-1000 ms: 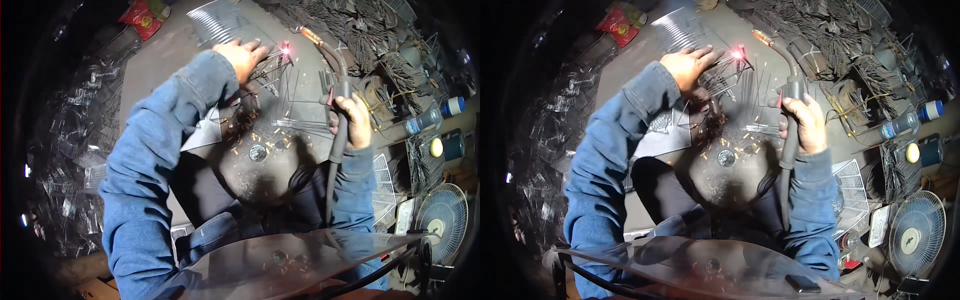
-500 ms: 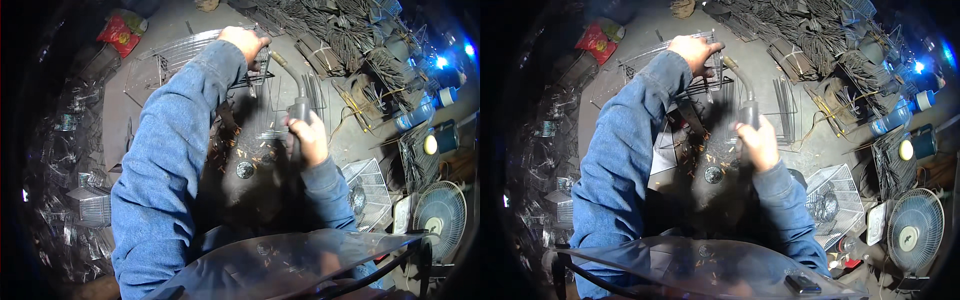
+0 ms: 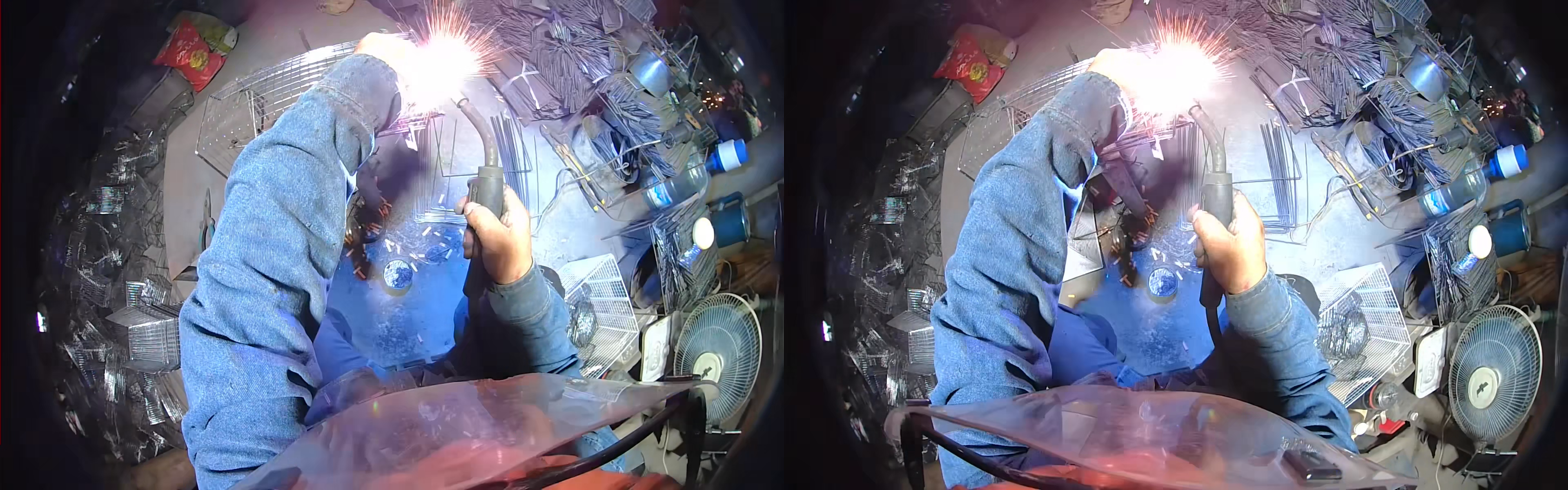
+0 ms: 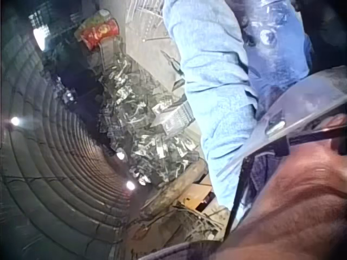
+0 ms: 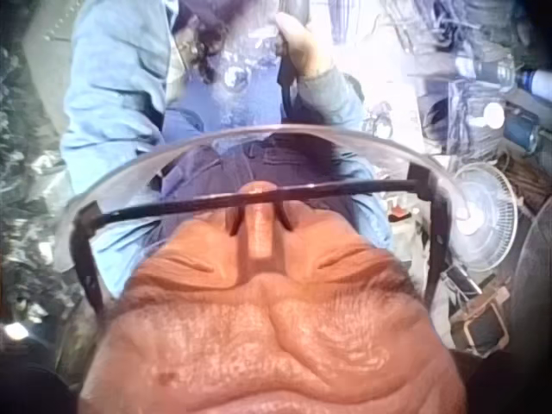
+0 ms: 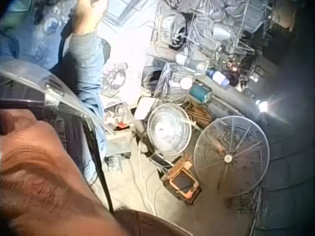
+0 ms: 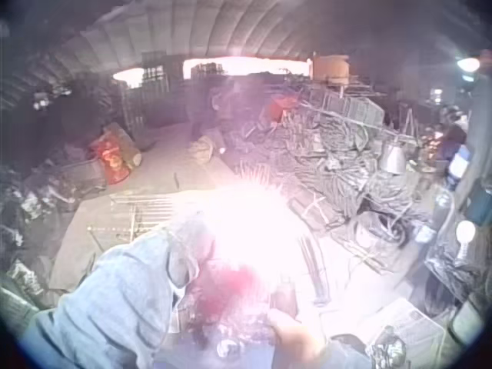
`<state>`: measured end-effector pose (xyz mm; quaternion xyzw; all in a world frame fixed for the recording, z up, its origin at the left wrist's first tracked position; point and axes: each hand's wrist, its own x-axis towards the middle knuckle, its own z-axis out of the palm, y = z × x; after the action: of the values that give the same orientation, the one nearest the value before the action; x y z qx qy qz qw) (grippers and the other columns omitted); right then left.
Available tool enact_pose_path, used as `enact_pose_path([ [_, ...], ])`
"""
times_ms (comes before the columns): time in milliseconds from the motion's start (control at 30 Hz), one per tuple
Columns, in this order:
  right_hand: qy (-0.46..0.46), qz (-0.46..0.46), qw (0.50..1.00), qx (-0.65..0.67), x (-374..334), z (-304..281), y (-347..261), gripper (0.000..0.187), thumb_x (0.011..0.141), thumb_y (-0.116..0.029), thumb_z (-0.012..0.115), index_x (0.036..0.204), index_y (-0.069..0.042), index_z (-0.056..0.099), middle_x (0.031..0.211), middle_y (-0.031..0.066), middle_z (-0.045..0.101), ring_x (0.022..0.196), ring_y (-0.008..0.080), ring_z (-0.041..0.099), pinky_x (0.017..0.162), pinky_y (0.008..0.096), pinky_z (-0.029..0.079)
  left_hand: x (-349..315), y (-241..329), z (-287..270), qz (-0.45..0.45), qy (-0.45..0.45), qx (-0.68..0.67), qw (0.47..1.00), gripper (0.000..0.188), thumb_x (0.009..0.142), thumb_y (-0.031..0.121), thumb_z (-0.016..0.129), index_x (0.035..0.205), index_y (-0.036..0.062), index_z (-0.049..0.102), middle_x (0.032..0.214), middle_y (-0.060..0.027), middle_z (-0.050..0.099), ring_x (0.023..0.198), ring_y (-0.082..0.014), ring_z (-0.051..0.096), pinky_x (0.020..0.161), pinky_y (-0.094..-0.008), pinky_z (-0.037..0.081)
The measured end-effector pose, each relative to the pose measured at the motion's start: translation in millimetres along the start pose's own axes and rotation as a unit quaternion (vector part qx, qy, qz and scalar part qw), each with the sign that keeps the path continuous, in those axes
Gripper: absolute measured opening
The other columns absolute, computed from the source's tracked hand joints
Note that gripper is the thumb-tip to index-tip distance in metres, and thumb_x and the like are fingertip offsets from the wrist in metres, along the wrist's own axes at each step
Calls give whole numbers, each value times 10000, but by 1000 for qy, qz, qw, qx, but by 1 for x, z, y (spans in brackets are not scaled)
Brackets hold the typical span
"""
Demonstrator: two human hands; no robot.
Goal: Welding metal wire components together to assemble wire cages.
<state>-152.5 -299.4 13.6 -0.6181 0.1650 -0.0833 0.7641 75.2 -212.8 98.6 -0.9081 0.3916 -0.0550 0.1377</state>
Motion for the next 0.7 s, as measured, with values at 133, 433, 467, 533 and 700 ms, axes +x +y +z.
enact_pose_path([
  [133, -7, -4, 1000, 3, 1, 0, 0, 267, 803, -117, 540, 1038, -2, 485, 794, 66, 575, 478, 86, 465, 405, 230, 396, -5, 6, -7, -26, -29, 55, 998, 395, 715, 353, 730, 1037, 137, 655, 991, -88, 662, 979, -245, 621, 795, -384, 503],
  [433, -13, -19, 1000, -12, 5, -3, 6, 254, 806, -103, 527, 1030, 10, 485, 784, 68, 573, 469, 90, 466, 403, 232, 390, -9, 5, 2, 7, 29, 42, 999, 624, 710, 354, 745, 1245, 157, 492, 1025, -114, 647, 985, -272, 618, 824, -397, 494],
  [467, -8, -12, 999, -30, 7, -6, 6, 240, 805, -104, 534, 1015, 5, 495, 770, 62, 571, 463, 90, 463, 394, 234, 383, -10, 7, 3, 5, 35, 45, 998, 609, 713, 352, 742, 1237, 159, 498, 1019, -117, 649, 981, -273, 619, 822, -399, 495],
  [533, -5, 20, 999, 29, 9, -10, -1, 227, 793, -98, 549, 991, 4, 509, 735, 65, 573, 444, 94, 457, 384, 237, 379, -13, 11, 3, -20, 33, 51, 998, 615, 726, 362, 729, 1249, 154, 479, 1000, -117, 655, 955, -277, 629, 802, -395, 502],
  [700, 10, 71, 978, 197, 19, -32, 25, 299, 822, -243, 505, 988, 3, 538, 662, 54, 546, 440, 109, 440, 382, 233, 363, -11, 12, 14, -49, 34, 93, 994, 658, 702, 416, 723, 1186, 48, 471, 1013, -162, 619, 944, -316, 617, 779, -420, 501],
])
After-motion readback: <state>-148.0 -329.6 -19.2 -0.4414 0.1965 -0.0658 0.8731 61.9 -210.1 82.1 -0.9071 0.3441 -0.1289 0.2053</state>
